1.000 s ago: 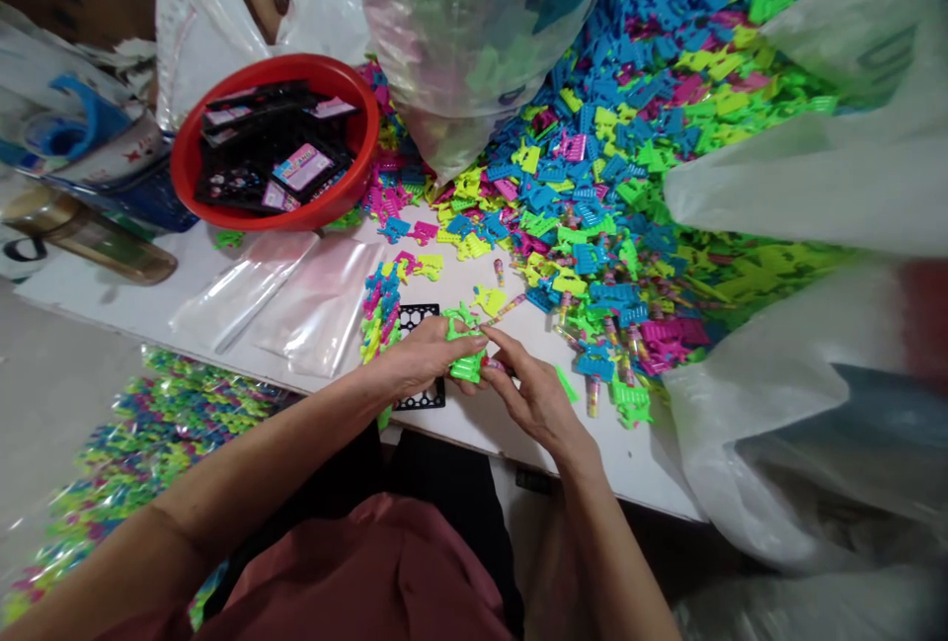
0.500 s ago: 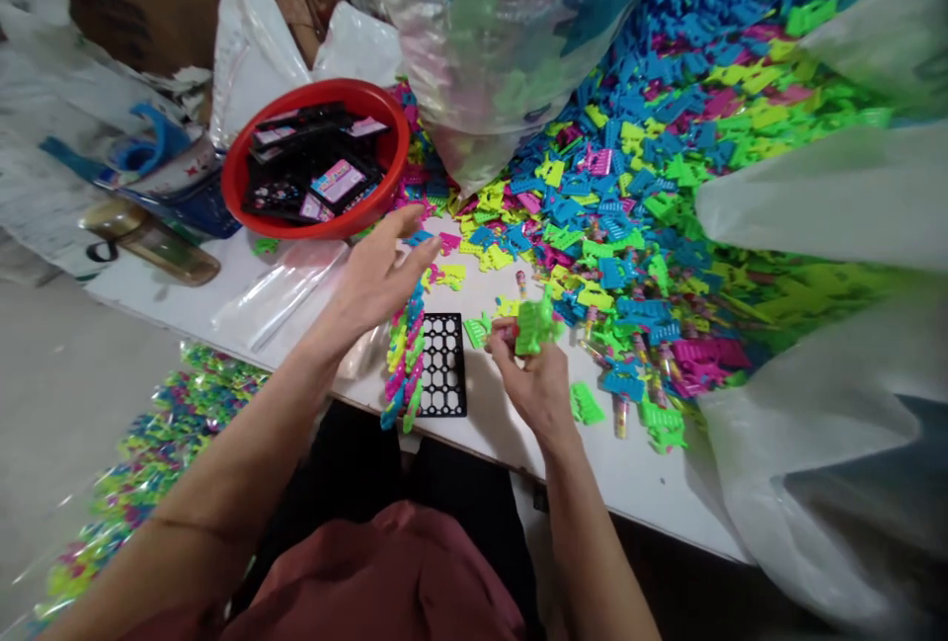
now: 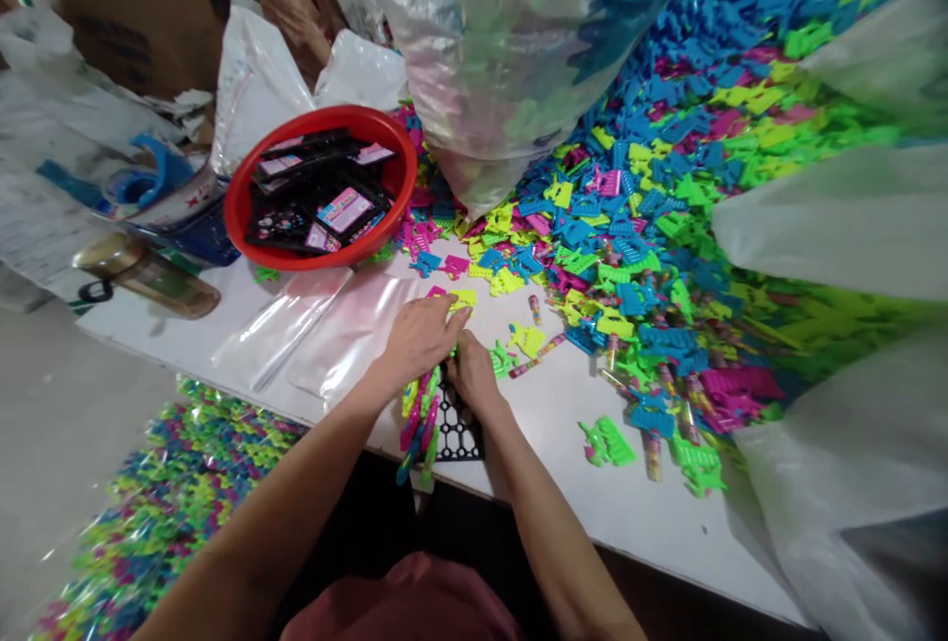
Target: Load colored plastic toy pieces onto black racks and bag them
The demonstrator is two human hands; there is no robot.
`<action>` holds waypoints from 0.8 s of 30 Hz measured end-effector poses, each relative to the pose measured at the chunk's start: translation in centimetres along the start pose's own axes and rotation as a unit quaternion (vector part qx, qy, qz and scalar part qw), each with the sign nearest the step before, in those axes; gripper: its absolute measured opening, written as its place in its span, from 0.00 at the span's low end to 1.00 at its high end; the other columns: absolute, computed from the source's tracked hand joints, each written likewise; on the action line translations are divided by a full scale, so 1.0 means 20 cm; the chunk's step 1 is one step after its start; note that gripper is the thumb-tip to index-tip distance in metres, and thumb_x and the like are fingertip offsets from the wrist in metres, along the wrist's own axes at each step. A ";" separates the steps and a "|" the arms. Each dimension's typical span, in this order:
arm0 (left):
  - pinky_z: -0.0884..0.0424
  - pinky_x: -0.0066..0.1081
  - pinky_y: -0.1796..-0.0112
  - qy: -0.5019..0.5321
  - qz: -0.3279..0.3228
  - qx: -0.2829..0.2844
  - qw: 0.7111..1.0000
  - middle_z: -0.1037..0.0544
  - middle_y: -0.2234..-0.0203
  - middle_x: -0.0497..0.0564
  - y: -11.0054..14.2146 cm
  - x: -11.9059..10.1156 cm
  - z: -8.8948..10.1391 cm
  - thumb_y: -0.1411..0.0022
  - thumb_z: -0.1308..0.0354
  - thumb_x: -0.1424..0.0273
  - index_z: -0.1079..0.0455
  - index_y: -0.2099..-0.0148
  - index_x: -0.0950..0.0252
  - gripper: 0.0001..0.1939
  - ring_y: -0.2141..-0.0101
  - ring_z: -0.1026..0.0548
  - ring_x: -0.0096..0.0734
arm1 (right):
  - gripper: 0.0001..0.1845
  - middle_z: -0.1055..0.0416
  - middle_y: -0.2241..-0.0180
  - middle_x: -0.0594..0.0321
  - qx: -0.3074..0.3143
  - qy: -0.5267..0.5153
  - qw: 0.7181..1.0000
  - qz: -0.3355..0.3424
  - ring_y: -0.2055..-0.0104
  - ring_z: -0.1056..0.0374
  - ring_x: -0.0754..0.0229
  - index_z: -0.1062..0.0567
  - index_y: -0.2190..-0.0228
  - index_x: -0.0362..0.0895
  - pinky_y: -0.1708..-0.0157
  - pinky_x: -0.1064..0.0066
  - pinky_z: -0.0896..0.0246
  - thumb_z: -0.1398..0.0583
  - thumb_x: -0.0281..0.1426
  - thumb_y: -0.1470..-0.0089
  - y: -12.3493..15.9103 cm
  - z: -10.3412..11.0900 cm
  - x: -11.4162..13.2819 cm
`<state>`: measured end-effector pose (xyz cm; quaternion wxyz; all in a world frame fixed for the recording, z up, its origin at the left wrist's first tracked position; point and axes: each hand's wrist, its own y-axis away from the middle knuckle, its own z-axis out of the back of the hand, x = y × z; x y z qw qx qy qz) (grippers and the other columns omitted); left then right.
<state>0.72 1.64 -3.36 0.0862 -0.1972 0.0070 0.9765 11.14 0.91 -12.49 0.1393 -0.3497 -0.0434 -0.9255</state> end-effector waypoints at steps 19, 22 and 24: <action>0.36 0.39 0.51 -0.085 -0.035 -0.063 0.994 0.24 0.56 0.61 0.00 0.01 0.05 0.33 0.55 0.65 0.32 0.48 0.72 0.19 0.53 0.29 0.43 | 0.11 0.32 0.58 0.57 0.033 0.162 0.986 -0.038 0.53 0.38 0.56 0.25 0.63 0.45 0.59 0.71 0.43 0.47 0.24 0.42 0.30 0.43 -0.40; 0.37 0.41 0.50 -0.098 -0.074 -0.061 0.991 0.26 0.54 0.61 -0.07 -0.07 0.10 0.35 0.52 0.66 0.32 0.49 0.70 0.18 0.51 0.31 0.45 | 0.11 0.32 0.57 0.57 0.026 0.176 0.984 -0.030 0.54 0.37 0.56 0.25 0.63 0.46 0.60 0.70 0.43 0.46 0.24 0.42 0.31 0.43 -0.41; 0.37 0.42 0.51 -0.118 -0.117 0.061 0.984 0.26 0.56 0.62 -0.14 -0.16 0.08 0.39 0.47 0.68 0.29 0.53 0.70 0.15 0.52 0.30 0.47 | 0.09 0.31 0.58 0.55 0.033 0.205 0.978 -0.021 0.55 0.37 0.54 0.25 0.65 0.44 0.61 0.69 0.43 0.45 0.24 0.43 0.30 0.45 -0.40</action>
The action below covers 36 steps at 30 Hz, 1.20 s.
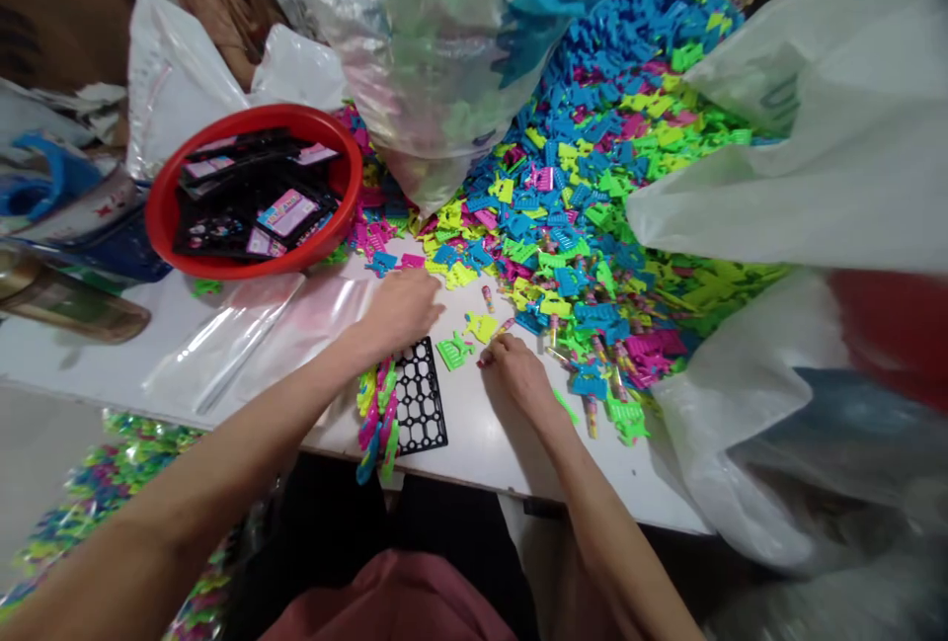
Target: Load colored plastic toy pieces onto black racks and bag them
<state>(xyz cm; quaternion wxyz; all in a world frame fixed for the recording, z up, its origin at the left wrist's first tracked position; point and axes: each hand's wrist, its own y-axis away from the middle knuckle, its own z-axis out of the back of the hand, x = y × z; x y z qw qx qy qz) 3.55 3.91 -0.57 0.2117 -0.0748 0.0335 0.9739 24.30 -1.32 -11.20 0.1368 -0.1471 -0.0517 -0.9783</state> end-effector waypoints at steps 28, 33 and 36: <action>0.30 0.23 0.72 0.771 0.201 0.081 0.599 0.25 0.78 0.47 0.18 -0.32 0.03 0.67 0.27 0.73 0.29 0.70 0.71 0.20 0.76 0.27 0.23 | 0.14 0.29 0.77 0.65 -0.207 -0.661 0.721 -0.035 0.75 0.35 0.64 0.24 0.62 0.44 0.71 0.71 0.36 0.40 0.40 0.46 0.25 0.19 0.26; 0.28 0.26 0.72 0.780 0.222 0.073 0.580 0.23 0.76 0.49 0.25 -0.33 0.02 0.68 0.26 0.73 0.32 0.69 0.69 0.22 0.74 0.24 0.28 | 0.13 0.28 0.75 0.65 -0.182 -0.691 0.700 -0.004 0.75 0.36 0.65 0.24 0.63 0.45 0.72 0.72 0.38 0.41 0.41 0.45 0.27 0.12 0.26; 0.29 0.26 0.73 0.774 0.206 0.064 0.596 0.24 0.76 0.48 0.28 -0.33 0.00 0.67 0.26 0.71 0.33 0.68 0.68 0.23 0.75 0.25 0.28 | 0.14 0.29 0.76 0.65 -0.177 -0.686 0.706 -0.007 0.76 0.36 0.65 0.24 0.63 0.45 0.73 0.71 0.38 0.41 0.41 0.45 0.28 0.12 0.27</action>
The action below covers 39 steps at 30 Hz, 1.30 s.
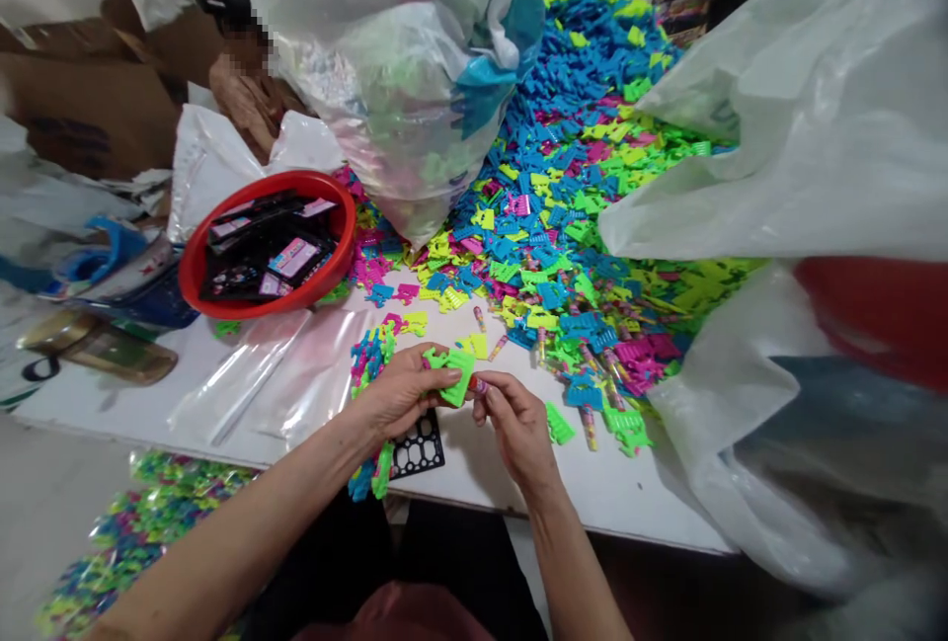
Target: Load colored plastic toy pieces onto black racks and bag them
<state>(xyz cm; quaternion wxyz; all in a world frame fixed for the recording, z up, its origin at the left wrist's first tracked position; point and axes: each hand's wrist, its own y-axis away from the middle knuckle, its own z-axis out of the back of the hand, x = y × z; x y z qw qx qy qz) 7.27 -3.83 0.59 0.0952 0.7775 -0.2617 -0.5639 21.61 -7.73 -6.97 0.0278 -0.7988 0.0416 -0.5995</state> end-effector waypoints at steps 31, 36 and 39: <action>0.33 0.23 0.72 0.000 -0.018 -0.024 1.000 0.24 0.75 0.46 -0.02 0.07 0.03 0.65 0.28 0.74 0.30 0.56 0.68 0.30 0.75 0.27 0.22 | 0.15 0.30 0.77 0.65 -0.009 0.039 0.996 -0.080 0.77 0.36 0.65 0.23 0.66 0.45 0.74 0.72 0.37 0.38 0.43 0.48 0.04 0.06 -0.04; 0.33 0.26 0.72 -0.036 0.012 -0.003 0.999 0.24 0.76 0.47 -0.03 0.09 0.03 0.65 0.28 0.68 0.32 0.61 0.67 0.26 0.76 0.27 0.26 | 0.16 0.32 0.79 0.66 0.013 0.023 0.996 -0.089 0.79 0.39 0.67 0.24 0.67 0.43 0.78 0.74 0.40 0.39 0.43 0.48 0.05 0.06 -0.04; 0.34 0.26 0.72 -0.126 -0.019 -0.003 0.992 0.26 0.77 0.45 -0.01 0.09 0.04 0.60 0.32 0.66 0.34 0.63 0.66 0.21 0.76 0.28 0.26 | 0.16 0.34 0.80 0.68 0.024 0.018 0.996 -0.085 0.81 0.41 0.68 0.26 0.69 0.43 0.80 0.75 0.43 0.40 0.44 0.47 0.06 0.04 -0.05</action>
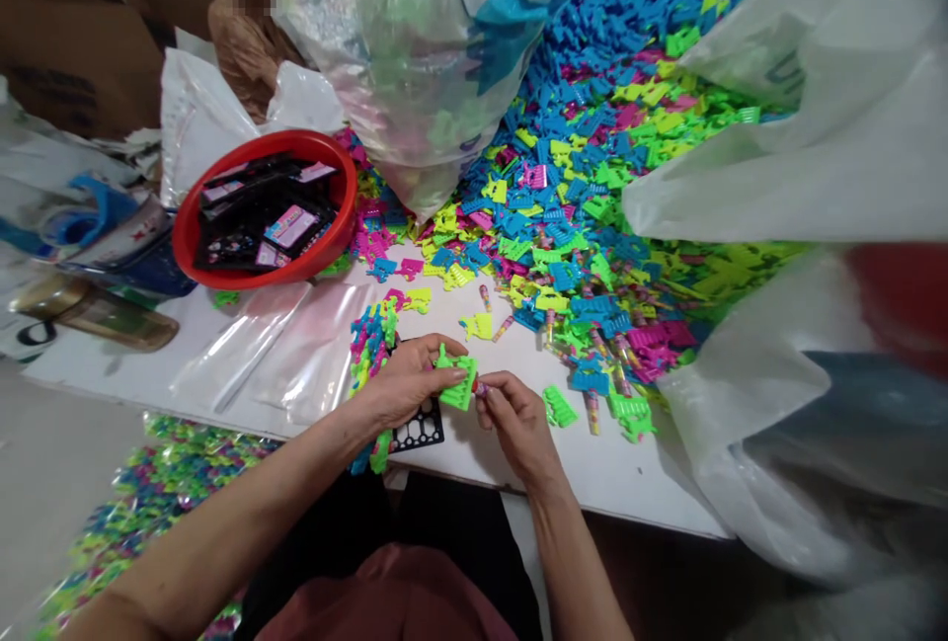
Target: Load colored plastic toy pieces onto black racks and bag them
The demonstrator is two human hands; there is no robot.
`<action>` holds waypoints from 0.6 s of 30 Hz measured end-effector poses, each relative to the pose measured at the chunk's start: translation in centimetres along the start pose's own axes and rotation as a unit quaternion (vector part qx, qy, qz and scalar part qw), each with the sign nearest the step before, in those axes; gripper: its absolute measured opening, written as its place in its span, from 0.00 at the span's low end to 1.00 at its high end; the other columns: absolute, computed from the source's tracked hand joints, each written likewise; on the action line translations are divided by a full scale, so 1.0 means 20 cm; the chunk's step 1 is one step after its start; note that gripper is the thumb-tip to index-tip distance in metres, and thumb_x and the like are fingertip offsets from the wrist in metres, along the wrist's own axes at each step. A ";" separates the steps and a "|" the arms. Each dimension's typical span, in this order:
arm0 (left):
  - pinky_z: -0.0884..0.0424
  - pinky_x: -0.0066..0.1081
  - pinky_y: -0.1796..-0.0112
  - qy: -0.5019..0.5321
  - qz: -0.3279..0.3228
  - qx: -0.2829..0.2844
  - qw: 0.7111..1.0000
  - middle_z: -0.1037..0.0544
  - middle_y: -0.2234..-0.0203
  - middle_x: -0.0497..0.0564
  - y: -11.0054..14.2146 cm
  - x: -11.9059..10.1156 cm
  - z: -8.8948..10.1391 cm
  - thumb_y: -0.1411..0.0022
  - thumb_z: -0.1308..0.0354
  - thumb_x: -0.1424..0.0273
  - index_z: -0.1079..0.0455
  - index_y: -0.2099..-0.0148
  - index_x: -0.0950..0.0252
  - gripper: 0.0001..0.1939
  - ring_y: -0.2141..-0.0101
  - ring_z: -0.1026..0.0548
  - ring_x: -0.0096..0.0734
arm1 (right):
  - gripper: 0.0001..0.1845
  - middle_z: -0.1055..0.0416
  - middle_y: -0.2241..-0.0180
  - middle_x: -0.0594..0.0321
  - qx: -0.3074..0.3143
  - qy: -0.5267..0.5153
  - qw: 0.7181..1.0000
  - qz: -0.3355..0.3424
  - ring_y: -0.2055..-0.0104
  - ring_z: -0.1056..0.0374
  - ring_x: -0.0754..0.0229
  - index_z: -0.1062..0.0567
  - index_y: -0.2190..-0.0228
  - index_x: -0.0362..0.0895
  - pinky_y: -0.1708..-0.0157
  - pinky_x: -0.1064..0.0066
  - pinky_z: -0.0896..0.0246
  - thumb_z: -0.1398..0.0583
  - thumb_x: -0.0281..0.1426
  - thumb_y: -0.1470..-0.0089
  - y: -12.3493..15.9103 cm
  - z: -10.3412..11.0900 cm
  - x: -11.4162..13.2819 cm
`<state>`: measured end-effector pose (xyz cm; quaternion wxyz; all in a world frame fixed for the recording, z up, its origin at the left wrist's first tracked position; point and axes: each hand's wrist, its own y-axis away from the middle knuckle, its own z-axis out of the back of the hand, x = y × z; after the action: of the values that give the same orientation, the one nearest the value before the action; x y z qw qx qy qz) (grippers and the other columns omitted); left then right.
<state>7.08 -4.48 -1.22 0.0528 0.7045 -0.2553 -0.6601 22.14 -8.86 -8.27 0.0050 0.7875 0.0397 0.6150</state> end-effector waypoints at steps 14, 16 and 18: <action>0.37 0.25 0.76 -0.008 0.021 -0.033 0.999 0.30 0.80 0.42 0.03 0.03 0.02 0.62 0.34 0.69 0.34 0.68 0.65 0.17 0.79 0.32 0.24 | 0.11 0.35 0.82 0.69 0.002 0.071 0.997 0.038 0.82 0.41 0.67 0.28 0.71 0.44 0.80 0.76 0.43 0.43 0.39 0.46 0.03 -0.05 0.01; 0.39 0.23 0.78 0.032 0.033 -0.035 0.998 0.31 0.82 0.41 0.03 0.04 0.01 0.65 0.32 0.69 0.35 0.69 0.65 0.19 0.81 0.34 0.21 | 0.12 0.35 0.82 0.69 0.017 0.064 0.997 0.034 0.82 0.41 0.68 0.28 0.71 0.44 0.80 0.76 0.43 0.42 0.40 0.46 0.03 -0.04 0.02; 0.41 0.22 0.79 0.033 0.025 -0.055 0.998 0.33 0.83 0.40 0.03 0.05 0.01 0.66 0.33 0.70 0.36 0.71 0.65 0.18 0.82 0.35 0.20 | 0.12 0.35 0.82 0.69 0.025 0.059 0.998 0.028 0.82 0.41 0.68 0.28 0.71 0.43 0.80 0.76 0.43 0.41 0.40 0.46 0.04 -0.03 0.02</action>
<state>6.74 -5.44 -1.96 0.1165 0.7155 -0.2341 -0.6478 21.64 -9.66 -7.72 -0.0343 0.7502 0.0333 0.6594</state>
